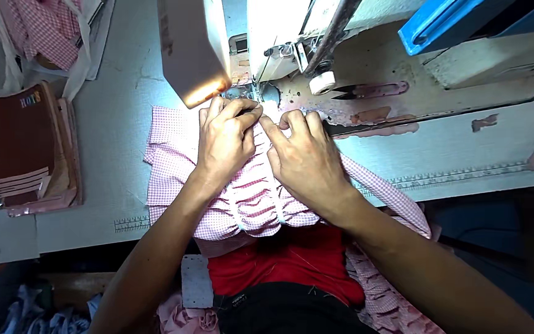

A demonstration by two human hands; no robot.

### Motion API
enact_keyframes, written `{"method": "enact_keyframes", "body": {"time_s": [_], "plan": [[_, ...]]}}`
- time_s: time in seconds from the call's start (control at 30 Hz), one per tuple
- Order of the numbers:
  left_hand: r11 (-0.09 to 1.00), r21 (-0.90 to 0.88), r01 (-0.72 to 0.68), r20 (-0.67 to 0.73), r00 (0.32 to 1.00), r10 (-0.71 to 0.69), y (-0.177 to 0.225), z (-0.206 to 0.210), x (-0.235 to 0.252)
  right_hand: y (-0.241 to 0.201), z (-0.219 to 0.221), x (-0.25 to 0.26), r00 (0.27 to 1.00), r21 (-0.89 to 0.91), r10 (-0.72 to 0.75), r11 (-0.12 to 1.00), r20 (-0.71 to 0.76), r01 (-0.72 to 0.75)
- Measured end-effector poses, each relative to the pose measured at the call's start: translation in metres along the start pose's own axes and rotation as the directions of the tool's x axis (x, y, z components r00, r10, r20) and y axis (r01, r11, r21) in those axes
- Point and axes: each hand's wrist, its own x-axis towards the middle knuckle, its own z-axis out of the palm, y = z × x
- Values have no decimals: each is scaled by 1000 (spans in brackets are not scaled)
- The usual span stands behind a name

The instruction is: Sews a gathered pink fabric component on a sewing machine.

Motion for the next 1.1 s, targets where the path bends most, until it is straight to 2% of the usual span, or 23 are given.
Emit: {"method": "enact_keyframes", "body": {"time_s": [0.27,0.63,0.7,0.77,0.8,0.83,0.93,1.03,1.1], "plan": [[998,-56,-19,-6,1000,19,-3,0,1,-4,-1,-2,1000,-7,30,1000,0,-30],[995,-104,-3,-60,998,-3,-7,1,4,2,-6,-3,1000,30,-5,1000,10,4],[998,-21,-57,-103,993,55,-7,-2,1,3,-5,-1,1000,36,-26,999,2,26],[973,79,-217,-128,966,226,2,-9,-4,6,-4,-1,998,79,-52,995,-28,54],[957,68,-283,-126,949,289,6,-11,-7,9,-3,-1,996,111,-60,992,-60,66],[951,14,-309,-110,945,309,9,-10,-11,12,-3,-2,994,155,-59,985,-91,73],[970,-118,-212,31,976,217,-1,-9,-19,17,-5,-6,987,245,-16,968,-160,56],[978,-10,-209,125,970,209,-8,-15,-21,15,-3,-3,988,208,14,978,-155,19],[969,53,-240,98,967,234,-8,-14,-19,14,3,7,986,148,22,989,-162,3]]}}
